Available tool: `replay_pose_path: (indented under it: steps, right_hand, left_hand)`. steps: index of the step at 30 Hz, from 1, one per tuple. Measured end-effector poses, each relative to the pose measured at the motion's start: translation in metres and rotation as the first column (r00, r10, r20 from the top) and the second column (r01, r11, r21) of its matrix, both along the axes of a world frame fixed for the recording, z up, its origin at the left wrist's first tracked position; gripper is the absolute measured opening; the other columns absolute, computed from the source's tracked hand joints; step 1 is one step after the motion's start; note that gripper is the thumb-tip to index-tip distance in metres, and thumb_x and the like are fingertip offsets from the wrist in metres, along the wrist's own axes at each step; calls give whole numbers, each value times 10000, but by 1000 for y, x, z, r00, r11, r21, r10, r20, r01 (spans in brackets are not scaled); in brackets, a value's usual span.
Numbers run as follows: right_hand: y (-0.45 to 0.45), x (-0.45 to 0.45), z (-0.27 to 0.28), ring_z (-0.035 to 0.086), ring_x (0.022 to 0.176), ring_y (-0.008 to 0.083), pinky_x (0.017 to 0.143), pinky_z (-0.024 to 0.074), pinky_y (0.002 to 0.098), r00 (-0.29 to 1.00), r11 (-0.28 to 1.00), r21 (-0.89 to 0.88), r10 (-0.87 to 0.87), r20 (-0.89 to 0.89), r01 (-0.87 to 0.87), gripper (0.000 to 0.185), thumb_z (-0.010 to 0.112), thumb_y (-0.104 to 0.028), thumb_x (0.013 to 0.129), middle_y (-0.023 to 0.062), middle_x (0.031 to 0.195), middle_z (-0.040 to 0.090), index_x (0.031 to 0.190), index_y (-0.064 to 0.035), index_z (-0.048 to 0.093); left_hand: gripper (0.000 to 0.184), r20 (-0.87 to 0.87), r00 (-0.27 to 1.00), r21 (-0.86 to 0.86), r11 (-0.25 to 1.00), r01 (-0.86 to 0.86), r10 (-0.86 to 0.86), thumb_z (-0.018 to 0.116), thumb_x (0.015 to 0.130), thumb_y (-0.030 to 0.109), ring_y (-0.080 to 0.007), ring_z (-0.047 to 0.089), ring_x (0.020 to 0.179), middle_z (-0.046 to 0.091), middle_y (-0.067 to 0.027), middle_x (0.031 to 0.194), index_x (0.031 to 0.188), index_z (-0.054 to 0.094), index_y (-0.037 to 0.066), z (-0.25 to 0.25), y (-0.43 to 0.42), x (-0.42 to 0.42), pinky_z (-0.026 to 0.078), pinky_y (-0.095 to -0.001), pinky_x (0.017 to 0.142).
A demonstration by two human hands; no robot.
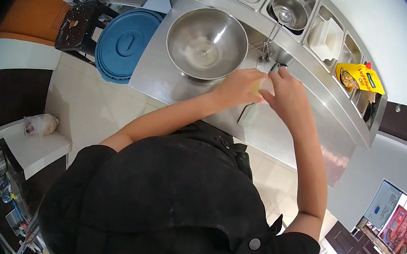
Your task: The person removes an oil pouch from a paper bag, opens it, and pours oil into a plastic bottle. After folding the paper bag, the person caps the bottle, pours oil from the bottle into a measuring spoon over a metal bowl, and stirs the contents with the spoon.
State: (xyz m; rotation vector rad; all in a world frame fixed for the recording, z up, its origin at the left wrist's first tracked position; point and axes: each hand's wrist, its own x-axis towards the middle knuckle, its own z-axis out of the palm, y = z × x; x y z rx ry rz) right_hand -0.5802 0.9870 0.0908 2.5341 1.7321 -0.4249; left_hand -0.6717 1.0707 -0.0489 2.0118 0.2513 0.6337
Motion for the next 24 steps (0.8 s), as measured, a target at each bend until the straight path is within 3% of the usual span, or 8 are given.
replay_pose_path:
  steps: [3, 4, 6, 8, 9, 13, 19, 24]
  right_hand:
    - [19, -7, -7, 571, 701, 222, 671, 458, 327, 918, 908, -256, -247, 312, 331, 306, 706, -141, 714, 67, 945, 606, 993, -54, 617]
    - [18, -7, -5, 571, 701, 222, 671, 458, 327, 919, 909, -260, -239, 313, 325, 306, 706, -141, 714, 67, 945, 606, 993, -54, 617]
    - [4, 0, 4, 568, 678, 253, 633, 458, 345, 986, 992, 51, -118, 121, 112, 262, 681, -188, 733, 96, 882, 595, 946, -47, 622]
    - [-5, 4, 10, 565, 655, 285, 595, 458, 363, 997, 920, 388, 69, -33, -51, 245, 656, -234, 753, 124, 819, 583, 900, -41, 627]
    - [-3, 3, 9, 565, 655, 285, 595, 458, 363, 997, 920, 389, 69, -35, -50, 245, 656, -234, 753, 124, 819, 583, 900, -41, 627]
    - [4, 0, 4, 553, 636, 281, 611, 460, 363, 998, 994, 82, -69, -15, 70, 255, 665, -246, 748, 134, 788, 573, 889, -42, 606]
    - [7, 2, 3, 534, 638, 229, 630, 450, 345, 993, 993, -4, -120, -13, 120, 320, 725, -160, 697, 98, 807, 575, 973, -49, 608]
    - [-5, 10, 3, 540, 664, 224, 626, 456, 346, 990, 990, -11, 138, -35, -138, 363, 727, -81, 667, 87, 855, 574, 1004, -54, 595]
  left_hand:
    - [510, -20, 1000, -12, 1000, 19, -19, 764, 613, 174, -254, 591, 792, 620, -60, 944, 1084, 594, 77, -1, 1, 0, 463, -334, 715]
    - [510, -19, 1000, -17, 1000, 12, -13, 764, 613, 174, -254, 591, 792, 620, -60, 944, 1084, 594, 77, -1, 1, 0, 463, -334, 715]
    - [507, -9, 1000, -20, 1000, 5, -5, 760, 616, 173, -251, 590, 793, 619, -57, 941, 1085, 592, 78, 1, 1, -1, 461, -332, 715]
    - [504, -4, 1000, -22, 1000, 1, -2, 757, 620, 173, -249, 589, 795, 618, -53, 938, 1086, 589, 79, 3, 1, -3, 459, -329, 714]
    - [504, -6, 1000, -22, 1000, 1, -1, 757, 620, 173, -249, 589, 795, 618, -53, 938, 1086, 589, 79, 3, 2, -3, 459, -329, 714]
    - [501, -51, 999, 20, 1000, 14, -13, 752, 623, 170, -245, 587, 801, 615, -55, 930, 1086, 583, 80, 6, 2, -2, 456, -327, 715]
    - [483, -11, 1000, 34, 999, 22, -21, 747, 622, 177, -245, 583, 801, 611, -61, 917, 1065, 579, 79, 4, 0, -2, 455, -329, 712]
    - [471, -23, 1000, 92, 996, -7, 9, 751, 613, 194, -246, 582, 797, 609, -63, 908, 1037, 581, 79, 2, -2, -1, 454, -326, 710]
